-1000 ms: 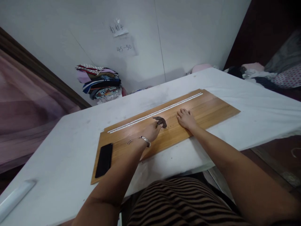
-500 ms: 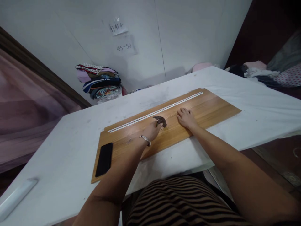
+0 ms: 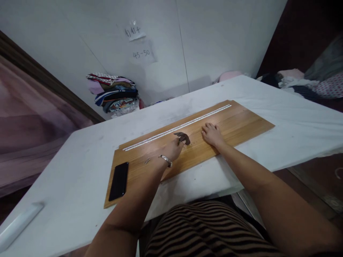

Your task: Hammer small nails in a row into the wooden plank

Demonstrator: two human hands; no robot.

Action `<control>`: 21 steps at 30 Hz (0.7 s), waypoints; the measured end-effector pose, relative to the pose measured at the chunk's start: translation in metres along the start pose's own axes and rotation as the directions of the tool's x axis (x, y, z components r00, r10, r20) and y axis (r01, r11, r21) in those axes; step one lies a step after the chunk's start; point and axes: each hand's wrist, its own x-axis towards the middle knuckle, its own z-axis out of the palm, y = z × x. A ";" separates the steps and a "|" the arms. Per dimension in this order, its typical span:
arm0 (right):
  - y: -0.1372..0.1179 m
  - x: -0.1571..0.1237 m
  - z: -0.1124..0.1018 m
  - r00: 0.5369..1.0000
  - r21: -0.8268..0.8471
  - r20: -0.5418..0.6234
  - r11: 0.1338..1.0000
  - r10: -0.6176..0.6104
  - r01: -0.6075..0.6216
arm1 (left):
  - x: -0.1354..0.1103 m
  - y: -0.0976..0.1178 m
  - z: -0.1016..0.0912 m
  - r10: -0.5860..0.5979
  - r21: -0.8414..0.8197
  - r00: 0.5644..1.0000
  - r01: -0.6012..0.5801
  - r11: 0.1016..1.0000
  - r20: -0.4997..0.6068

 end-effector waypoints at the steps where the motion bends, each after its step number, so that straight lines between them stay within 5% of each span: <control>1: 0.000 0.000 0.000 1.000 0.004 -0.004 1.000 0.000 0.000 | 0.000 0.000 0.000 -0.001 0.002 1.000 0.001 1.000 0.000; 21: 0.002 0.000 0.001 1.000 -0.010 -0.010 1.000 -0.027 0.027 | 0.003 -0.002 0.003 -0.013 0.016 1.000 0.013 1.000 0.016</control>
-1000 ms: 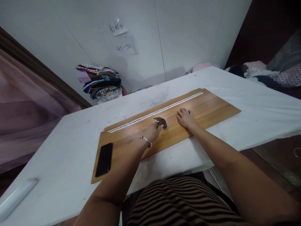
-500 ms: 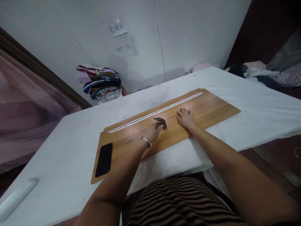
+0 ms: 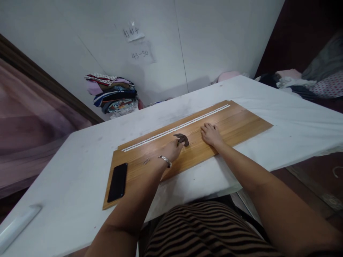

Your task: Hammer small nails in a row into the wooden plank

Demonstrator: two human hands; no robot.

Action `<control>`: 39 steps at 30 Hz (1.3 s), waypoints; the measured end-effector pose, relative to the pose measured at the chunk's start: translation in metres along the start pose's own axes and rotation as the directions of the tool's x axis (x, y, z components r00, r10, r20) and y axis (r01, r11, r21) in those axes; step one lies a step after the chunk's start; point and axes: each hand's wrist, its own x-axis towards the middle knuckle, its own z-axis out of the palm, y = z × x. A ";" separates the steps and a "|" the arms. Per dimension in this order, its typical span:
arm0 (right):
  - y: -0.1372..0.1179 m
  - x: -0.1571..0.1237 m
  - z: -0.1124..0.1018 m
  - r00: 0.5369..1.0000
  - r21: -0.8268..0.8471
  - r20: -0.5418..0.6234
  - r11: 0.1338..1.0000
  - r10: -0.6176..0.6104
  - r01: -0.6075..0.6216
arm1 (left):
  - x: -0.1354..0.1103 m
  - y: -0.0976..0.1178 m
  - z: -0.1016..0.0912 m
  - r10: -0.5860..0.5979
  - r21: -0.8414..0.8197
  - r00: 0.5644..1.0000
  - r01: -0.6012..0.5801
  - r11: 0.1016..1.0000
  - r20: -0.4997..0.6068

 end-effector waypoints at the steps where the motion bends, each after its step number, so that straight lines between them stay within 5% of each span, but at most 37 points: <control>1: 0.000 0.000 0.000 1.000 -0.002 -0.001 1.000 -0.003 0.003 | 0.000 0.000 0.000 0.001 -0.001 1.000 -0.001 1.000 -0.001; 39: -0.001 -0.001 -0.002 1.000 -0.010 0.003 1.000 0.004 -0.004 | -0.001 0.000 -0.006 0.007 -0.018 1.000 -0.007 1.000 -0.004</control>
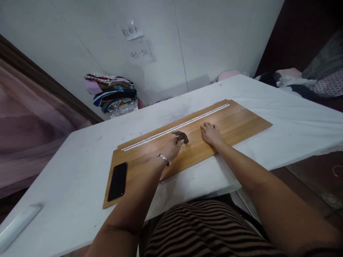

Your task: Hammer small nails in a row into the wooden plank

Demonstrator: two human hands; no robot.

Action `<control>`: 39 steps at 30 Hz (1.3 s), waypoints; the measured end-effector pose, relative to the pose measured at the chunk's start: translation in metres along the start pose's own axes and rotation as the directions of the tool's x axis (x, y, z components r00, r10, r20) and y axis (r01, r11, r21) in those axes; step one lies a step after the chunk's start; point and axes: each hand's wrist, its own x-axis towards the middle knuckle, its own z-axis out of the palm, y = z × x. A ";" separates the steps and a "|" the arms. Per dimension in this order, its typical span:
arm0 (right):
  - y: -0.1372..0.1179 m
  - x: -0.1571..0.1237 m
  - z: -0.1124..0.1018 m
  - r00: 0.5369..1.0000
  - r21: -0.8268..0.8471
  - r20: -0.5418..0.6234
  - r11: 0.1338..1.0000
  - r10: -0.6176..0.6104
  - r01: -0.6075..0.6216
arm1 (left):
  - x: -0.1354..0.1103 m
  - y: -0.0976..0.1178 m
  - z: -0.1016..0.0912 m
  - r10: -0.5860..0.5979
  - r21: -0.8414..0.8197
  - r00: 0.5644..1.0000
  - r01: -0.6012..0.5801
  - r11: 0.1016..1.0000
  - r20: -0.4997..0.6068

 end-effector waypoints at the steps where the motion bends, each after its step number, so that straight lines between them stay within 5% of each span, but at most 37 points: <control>1: 0.000 0.000 0.000 1.000 -0.002 0.001 1.000 -0.002 0.002 | 0.000 0.000 0.000 -0.005 0.003 1.000 0.005 1.000 0.001; 39: -0.002 -0.001 -0.005 1.000 0.015 -0.007 1.000 0.003 -0.002 | 0.002 0.000 0.006 -0.013 0.016 1.000 0.013 1.000 0.013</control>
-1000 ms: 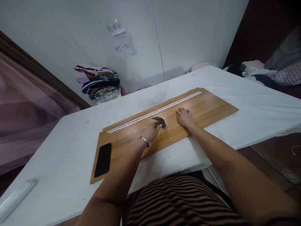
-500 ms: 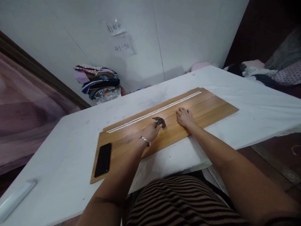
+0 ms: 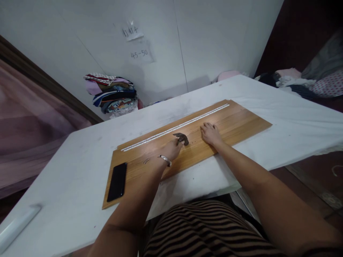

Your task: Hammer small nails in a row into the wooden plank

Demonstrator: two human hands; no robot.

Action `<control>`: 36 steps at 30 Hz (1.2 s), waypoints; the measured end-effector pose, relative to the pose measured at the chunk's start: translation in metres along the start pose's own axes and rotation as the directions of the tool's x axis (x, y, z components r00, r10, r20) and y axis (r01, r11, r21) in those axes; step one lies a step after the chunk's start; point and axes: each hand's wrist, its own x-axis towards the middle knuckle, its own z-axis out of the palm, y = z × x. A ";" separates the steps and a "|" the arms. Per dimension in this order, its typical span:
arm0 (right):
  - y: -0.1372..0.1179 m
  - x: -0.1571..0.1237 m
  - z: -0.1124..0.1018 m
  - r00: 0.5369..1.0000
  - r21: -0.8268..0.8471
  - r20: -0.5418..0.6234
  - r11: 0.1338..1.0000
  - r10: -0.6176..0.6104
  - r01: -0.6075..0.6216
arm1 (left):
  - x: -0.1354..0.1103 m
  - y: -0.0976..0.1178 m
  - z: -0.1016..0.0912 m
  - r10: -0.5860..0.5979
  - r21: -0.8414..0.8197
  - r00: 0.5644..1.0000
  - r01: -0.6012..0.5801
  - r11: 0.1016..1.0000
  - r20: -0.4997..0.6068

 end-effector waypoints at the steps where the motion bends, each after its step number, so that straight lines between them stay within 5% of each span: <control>1: 0.000 0.000 0.000 1.000 0.000 0.002 1.000 0.000 0.000 | 0.000 0.000 -0.001 0.002 -0.001 1.000 -0.002 1.000 0.001; 36: 0.003 0.002 0.005 1.000 -0.015 0.001 1.000 0.002 -0.002 | -0.001 -0.002 -0.004 0.030 -0.026 1.000 -0.030 0.999 0.000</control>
